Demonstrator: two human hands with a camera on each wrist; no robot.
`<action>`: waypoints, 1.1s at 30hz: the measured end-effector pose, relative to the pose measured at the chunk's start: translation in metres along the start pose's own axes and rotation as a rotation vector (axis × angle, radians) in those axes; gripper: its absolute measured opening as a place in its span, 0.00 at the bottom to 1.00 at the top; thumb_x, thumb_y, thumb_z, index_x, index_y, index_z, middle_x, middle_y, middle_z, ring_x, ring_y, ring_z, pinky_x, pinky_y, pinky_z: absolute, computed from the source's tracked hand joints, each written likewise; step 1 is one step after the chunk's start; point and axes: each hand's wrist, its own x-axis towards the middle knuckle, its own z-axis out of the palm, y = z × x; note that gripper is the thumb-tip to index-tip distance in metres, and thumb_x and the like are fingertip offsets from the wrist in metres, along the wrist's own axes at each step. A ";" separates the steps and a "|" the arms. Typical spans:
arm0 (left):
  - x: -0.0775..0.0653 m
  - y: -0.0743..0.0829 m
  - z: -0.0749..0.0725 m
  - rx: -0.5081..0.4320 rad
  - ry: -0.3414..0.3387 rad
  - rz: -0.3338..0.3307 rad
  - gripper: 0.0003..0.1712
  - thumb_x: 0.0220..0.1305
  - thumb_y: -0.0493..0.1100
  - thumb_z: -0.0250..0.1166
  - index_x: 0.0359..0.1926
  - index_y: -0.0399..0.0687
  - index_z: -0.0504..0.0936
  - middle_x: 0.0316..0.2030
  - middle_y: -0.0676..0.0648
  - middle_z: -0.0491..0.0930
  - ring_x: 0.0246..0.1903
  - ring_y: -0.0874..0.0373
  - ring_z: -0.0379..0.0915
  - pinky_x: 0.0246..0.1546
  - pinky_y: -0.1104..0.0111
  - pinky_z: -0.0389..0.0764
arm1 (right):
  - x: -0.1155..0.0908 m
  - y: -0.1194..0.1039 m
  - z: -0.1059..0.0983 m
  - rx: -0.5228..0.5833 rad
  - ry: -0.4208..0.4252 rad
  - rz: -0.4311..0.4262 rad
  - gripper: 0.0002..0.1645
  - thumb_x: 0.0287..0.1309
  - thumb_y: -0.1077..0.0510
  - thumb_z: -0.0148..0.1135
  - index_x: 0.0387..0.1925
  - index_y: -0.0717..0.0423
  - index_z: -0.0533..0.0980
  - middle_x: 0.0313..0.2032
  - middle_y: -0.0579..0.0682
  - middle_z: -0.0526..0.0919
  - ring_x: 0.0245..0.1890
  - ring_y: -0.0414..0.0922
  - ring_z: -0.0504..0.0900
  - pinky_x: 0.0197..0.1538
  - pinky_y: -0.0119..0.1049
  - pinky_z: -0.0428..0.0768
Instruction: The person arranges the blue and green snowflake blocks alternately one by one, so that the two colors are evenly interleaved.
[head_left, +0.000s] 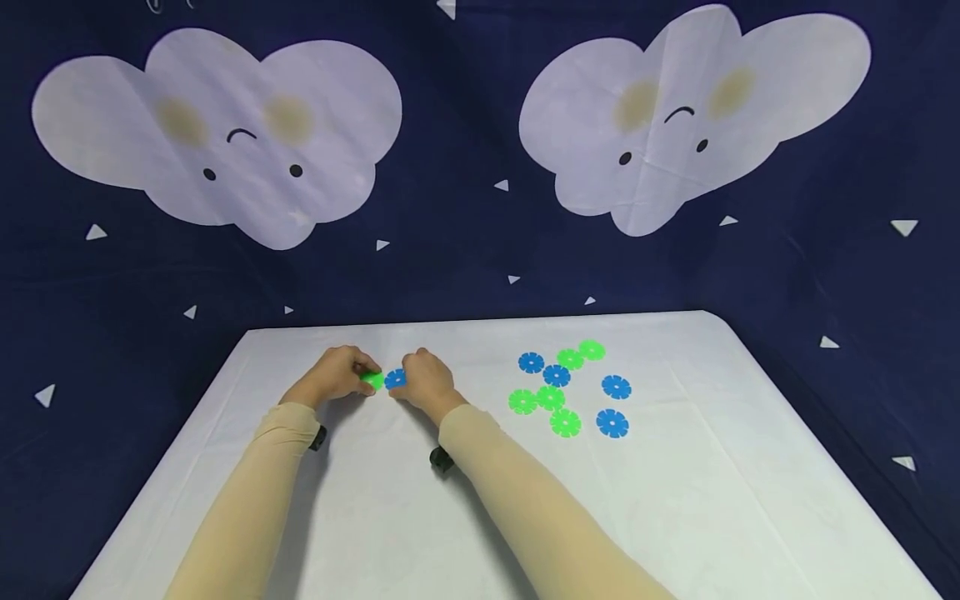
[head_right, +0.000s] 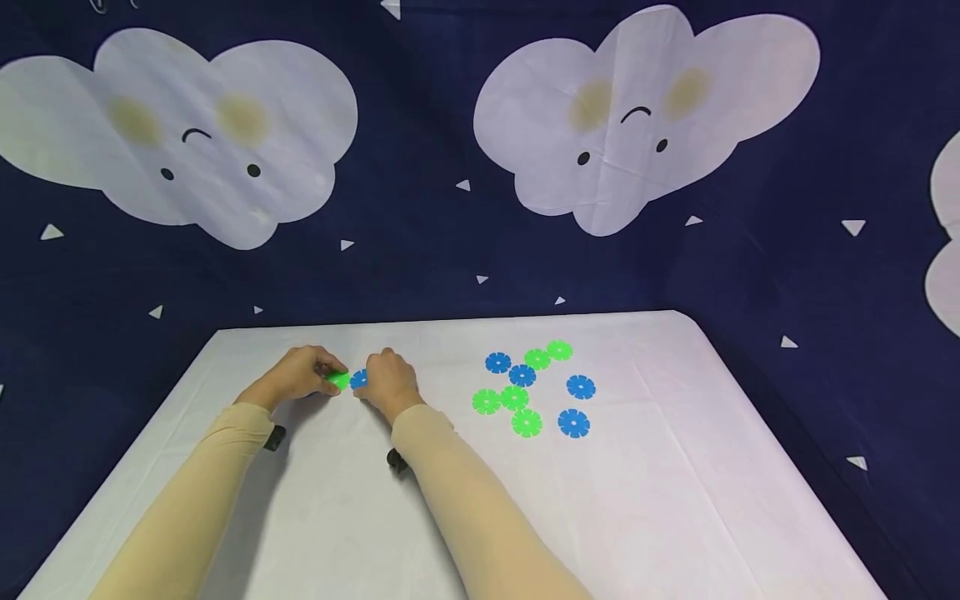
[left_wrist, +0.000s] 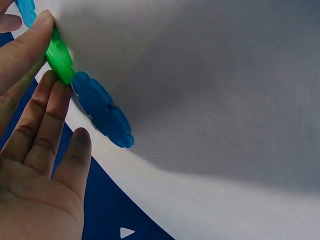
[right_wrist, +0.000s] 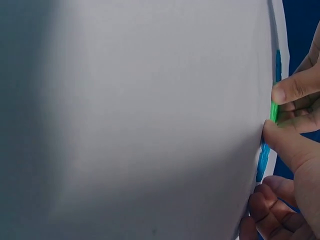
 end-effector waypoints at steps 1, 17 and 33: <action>0.000 0.000 0.000 0.006 -0.001 0.008 0.22 0.56 0.36 0.82 0.53 0.39 0.91 0.50 0.39 0.91 0.52 0.44 0.84 0.61 0.48 0.83 | 0.000 0.000 0.001 -0.009 0.003 0.000 0.32 0.63 0.39 0.77 0.60 0.53 0.84 0.52 0.50 0.86 0.49 0.44 0.87 0.53 0.35 0.88; -0.005 0.006 0.002 0.031 -0.012 -0.001 0.21 0.59 0.36 0.80 0.54 0.38 0.90 0.50 0.38 0.87 0.53 0.44 0.82 0.62 0.47 0.81 | -0.017 0.025 -0.032 0.130 -0.112 -0.120 0.32 0.70 0.45 0.72 0.69 0.54 0.79 0.65 0.53 0.84 0.67 0.51 0.81 0.71 0.44 0.81; -0.005 0.003 0.004 0.046 0.000 0.028 0.24 0.58 0.36 0.80 0.56 0.35 0.88 0.49 0.38 0.86 0.50 0.45 0.81 0.58 0.49 0.83 | -0.042 0.112 -0.093 0.140 -0.297 -0.154 0.32 0.64 0.50 0.77 0.66 0.55 0.81 0.65 0.57 0.85 0.69 0.54 0.79 0.74 0.51 0.77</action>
